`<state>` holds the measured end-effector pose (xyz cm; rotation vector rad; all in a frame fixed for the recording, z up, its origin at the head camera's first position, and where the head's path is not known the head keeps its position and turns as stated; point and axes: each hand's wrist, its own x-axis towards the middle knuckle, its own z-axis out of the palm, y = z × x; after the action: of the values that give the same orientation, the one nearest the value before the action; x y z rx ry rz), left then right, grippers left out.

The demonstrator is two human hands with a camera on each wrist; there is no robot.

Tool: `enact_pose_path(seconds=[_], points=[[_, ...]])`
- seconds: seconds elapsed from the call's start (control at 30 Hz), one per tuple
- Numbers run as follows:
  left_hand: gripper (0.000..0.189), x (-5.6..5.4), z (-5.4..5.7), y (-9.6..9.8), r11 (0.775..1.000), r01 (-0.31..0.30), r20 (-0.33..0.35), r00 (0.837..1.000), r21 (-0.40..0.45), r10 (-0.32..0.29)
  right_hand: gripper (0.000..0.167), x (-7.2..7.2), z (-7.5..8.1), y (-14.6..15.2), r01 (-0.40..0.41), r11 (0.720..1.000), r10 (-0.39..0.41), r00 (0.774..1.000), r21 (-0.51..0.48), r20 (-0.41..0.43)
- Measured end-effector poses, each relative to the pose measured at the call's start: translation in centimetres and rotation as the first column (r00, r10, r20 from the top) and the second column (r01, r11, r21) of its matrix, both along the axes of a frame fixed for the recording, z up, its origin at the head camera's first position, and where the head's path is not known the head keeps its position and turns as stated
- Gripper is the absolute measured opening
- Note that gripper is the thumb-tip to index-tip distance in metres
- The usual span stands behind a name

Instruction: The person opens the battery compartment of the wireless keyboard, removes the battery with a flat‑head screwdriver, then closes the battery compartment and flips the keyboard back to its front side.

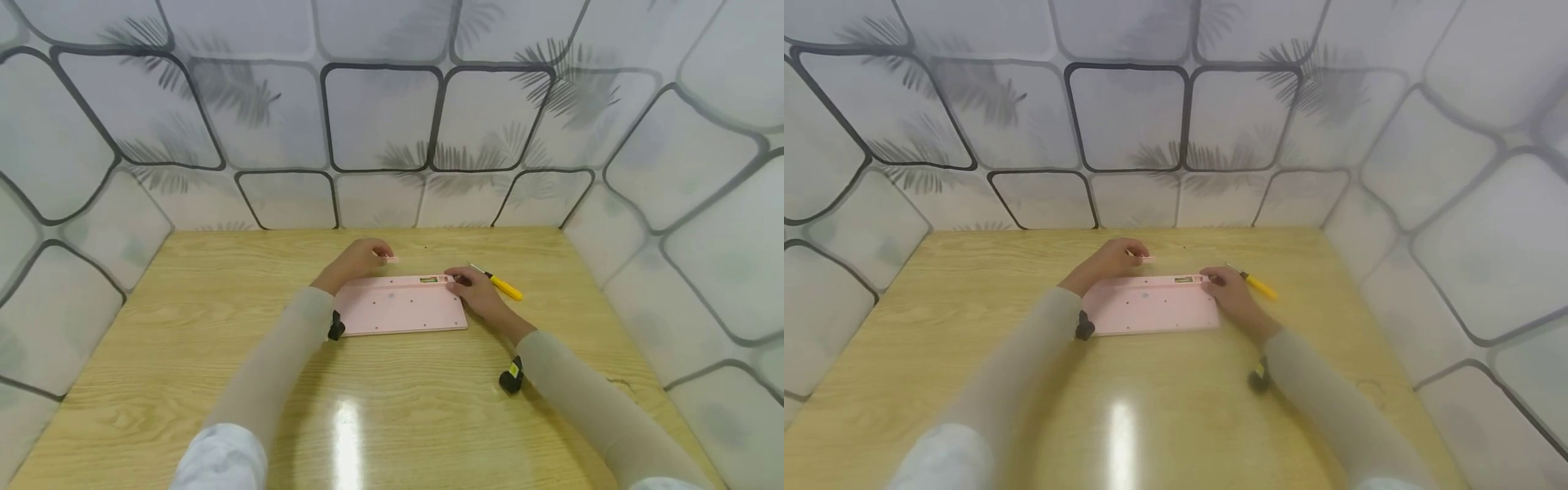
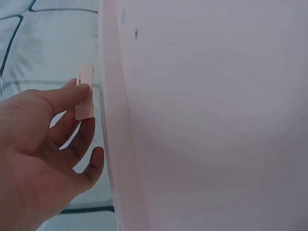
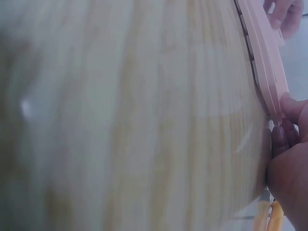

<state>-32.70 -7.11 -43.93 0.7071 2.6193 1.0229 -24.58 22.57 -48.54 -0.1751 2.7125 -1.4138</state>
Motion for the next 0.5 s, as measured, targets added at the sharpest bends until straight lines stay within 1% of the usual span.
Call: enact_pose_path(seconds=[0.17,0.33,0.5], points=[[0.023,-1.0,-0.6,-1.8,1.0,-0.02,0.014,1.0,-0.011,0.02,0.032,0.0,-0.2,0.0,0.008,1.0,-0.008,1.0,-0.011,0.01],[0.024,-1.6,-1.1,-3.5,0.999,-0.03,0.016,0.999,-0.028,0.03,0.033,0.2,-0.1,-0.1,0.009,1.0,-0.009,1.0,-0.023,0.018],[0.024,-2.3,-1.7,-4.6,0.998,-0.046,0.019,0.999,-0.039,0.047,0.033,0.4,0.2,-0.2,0.004,1.0,-0.004,1.0,-0.009,0.01]])
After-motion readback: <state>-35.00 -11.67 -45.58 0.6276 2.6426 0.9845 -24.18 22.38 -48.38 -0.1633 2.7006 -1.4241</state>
